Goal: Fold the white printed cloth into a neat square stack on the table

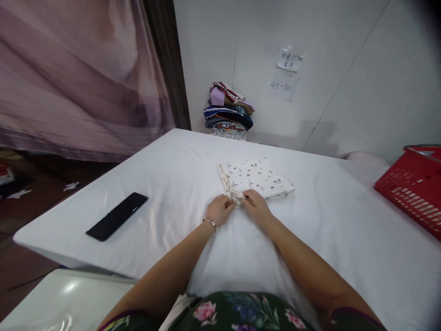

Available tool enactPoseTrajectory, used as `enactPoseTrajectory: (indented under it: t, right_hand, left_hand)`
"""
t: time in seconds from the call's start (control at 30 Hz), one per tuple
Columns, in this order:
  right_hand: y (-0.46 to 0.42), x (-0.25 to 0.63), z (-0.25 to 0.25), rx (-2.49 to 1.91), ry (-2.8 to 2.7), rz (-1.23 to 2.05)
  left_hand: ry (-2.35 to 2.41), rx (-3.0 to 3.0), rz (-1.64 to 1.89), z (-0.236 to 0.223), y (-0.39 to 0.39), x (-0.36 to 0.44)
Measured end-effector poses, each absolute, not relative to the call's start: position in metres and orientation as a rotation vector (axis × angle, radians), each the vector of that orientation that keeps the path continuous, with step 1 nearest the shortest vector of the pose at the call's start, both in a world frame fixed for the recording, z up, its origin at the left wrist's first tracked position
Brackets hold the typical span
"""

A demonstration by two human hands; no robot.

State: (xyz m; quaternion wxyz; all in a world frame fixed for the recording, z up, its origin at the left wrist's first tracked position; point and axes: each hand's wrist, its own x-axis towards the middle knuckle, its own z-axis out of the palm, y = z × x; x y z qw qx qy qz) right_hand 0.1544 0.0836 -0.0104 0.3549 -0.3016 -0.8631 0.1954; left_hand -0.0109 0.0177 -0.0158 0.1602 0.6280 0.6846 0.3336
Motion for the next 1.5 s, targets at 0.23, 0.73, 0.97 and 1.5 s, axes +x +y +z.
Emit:
enactPoseTrajectory:
  t: [0.23, 0.73, 0.97, 1.5]
  right_hand:
    - [0.084, 0.155, -0.011, -0.817, -2.137, 0.646]
    - [0.080, 0.150, -0.014, -0.815, -2.269, 0.387]
    - [0.083, 0.153, -0.014, -0.877, -2.118, 0.577]
    - [0.080, 0.140, -0.009, -0.831, -2.313, 0.254]
  left_hand:
    - [1.942, 1.624, 1.051, -0.017, 0.020, -0.007]
    - [1.811, 1.657, 1.137, -0.020, 0.021, -0.004]
    - [2.023, 1.647, 0.991, -0.016, 0.021, 0.000]
    - [2.038, 1.818, 0.809, -0.012, 0.029, -0.004]
